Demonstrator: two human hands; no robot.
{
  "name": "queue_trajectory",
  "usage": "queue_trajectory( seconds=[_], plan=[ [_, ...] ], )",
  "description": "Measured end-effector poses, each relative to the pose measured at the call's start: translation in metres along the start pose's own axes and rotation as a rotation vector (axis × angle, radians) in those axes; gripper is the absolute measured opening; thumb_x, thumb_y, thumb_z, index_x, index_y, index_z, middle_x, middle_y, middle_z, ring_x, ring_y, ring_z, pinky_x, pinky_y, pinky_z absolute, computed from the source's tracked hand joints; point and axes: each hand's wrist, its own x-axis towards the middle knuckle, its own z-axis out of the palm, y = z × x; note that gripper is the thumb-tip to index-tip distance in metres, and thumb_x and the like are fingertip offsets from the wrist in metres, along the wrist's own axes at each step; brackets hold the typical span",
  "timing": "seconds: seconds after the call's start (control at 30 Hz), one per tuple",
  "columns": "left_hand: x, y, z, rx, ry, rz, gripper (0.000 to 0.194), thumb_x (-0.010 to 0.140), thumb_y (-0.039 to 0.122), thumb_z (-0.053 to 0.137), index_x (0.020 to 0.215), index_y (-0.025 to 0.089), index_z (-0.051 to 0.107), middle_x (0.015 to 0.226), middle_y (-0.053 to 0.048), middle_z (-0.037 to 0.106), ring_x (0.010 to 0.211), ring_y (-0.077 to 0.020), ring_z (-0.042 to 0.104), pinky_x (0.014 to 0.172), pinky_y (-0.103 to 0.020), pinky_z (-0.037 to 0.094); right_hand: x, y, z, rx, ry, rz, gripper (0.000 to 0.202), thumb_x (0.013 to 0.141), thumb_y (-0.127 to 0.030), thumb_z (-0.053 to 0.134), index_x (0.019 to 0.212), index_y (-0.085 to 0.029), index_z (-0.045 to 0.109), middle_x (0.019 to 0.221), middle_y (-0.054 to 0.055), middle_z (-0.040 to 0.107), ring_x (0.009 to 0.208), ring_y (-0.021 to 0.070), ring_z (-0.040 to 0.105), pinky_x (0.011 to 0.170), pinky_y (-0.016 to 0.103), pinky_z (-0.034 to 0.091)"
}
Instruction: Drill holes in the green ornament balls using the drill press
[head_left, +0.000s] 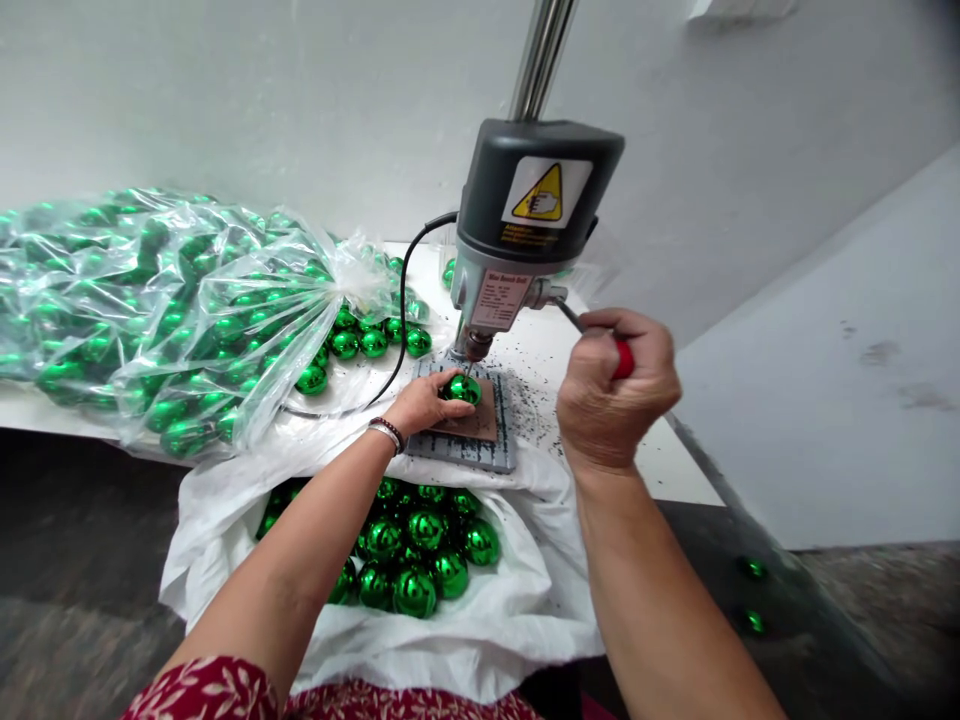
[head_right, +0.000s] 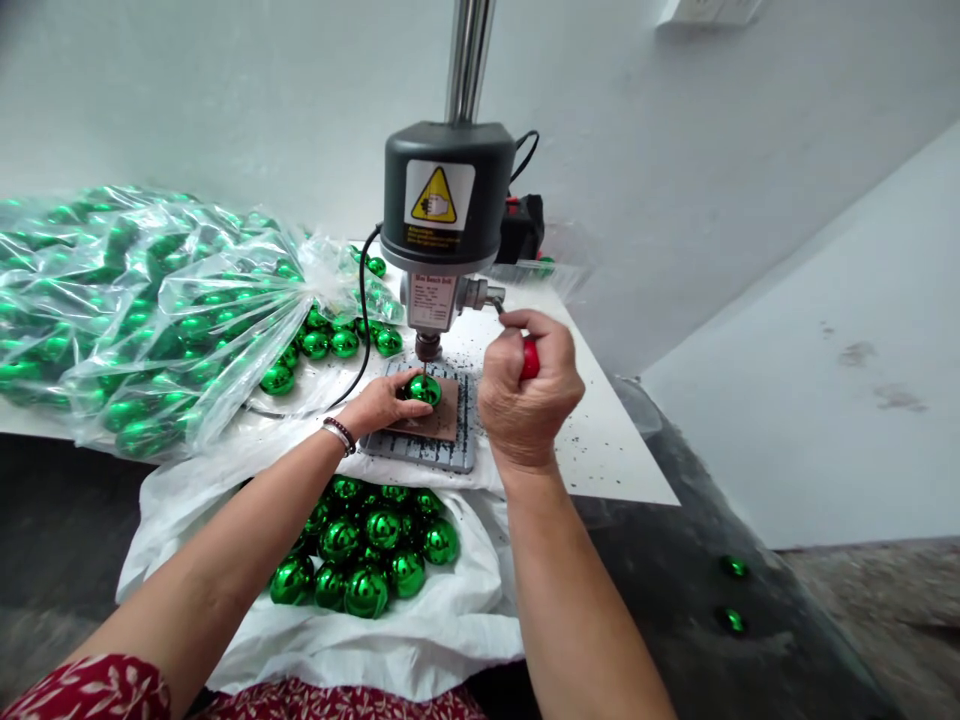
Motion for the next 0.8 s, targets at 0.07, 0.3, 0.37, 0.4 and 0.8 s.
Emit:
queue_trajectory(
  seconds=[0.07,0.3,0.37,0.4,0.8],
  plan=[
    [0.000,0.001,0.000,-0.003,0.002,0.009,0.074,0.070,0.039,0.080,0.138,0.021,0.060,0.123,-0.009,0.073,0.116,-0.0293,0.066,0.106,-0.042,0.048,-0.008,0.004,-0.002,0.007,-0.034,0.000,0.018,0.081,-0.027,0.048,0.080,-0.020,0.064,0.074,0.000,0.064,0.059,0.0077,0.052,0.058,0.023,0.044],
    [-0.007,0.011,0.002,-0.001,0.034,0.009,0.051,0.070,0.034,0.077,0.118,0.018,0.070,0.099,-0.003,0.075,0.097,-0.0245,0.068,0.092,-0.035,0.053,0.040,-0.012,0.003,0.067,-0.057,0.032,0.019,0.082,-0.026,0.049,0.079,-0.014,0.064,0.071,0.000,0.063,0.061,0.0055,0.051,0.060,0.021,0.042],
    [-0.013,0.012,0.003,-0.002,0.062,0.050,0.047,0.070,0.033,0.077,0.114,0.018,0.070,0.097,-0.002,0.073,0.094,-0.0227,0.067,0.089,-0.033,0.053,0.065,-0.019,0.007,0.043,-0.150,0.109,0.017,0.082,-0.021,0.050,0.078,-0.012,0.064,0.066,-0.002,0.059,0.058,0.0038,0.047,0.058,0.020,0.037],
    [-0.017,0.011,0.003,-0.009,0.074,0.078,0.047,0.070,0.032,0.076,0.114,0.019,0.069,0.098,-0.001,0.073,0.094,-0.0220,0.067,0.089,-0.032,0.052,0.074,-0.021,0.008,0.021,-0.173,0.125,0.016,0.082,-0.019,0.051,0.077,-0.011,0.064,0.064,-0.002,0.057,0.059,0.0032,0.046,0.060,0.019,0.037],
    [-0.102,0.006,-0.023,0.051,0.073,0.224,0.047,0.073,0.027,0.076,0.117,0.021,0.063,0.113,-0.006,0.071,0.103,-0.0230,0.065,0.096,-0.038,0.050,0.079,-0.014,0.015,-0.023,-0.113,0.085,0.021,0.084,-0.014,0.049,0.081,-0.010,0.069,0.067,-0.003,0.059,0.064,0.0032,0.049,0.067,0.023,0.040]
  ],
)
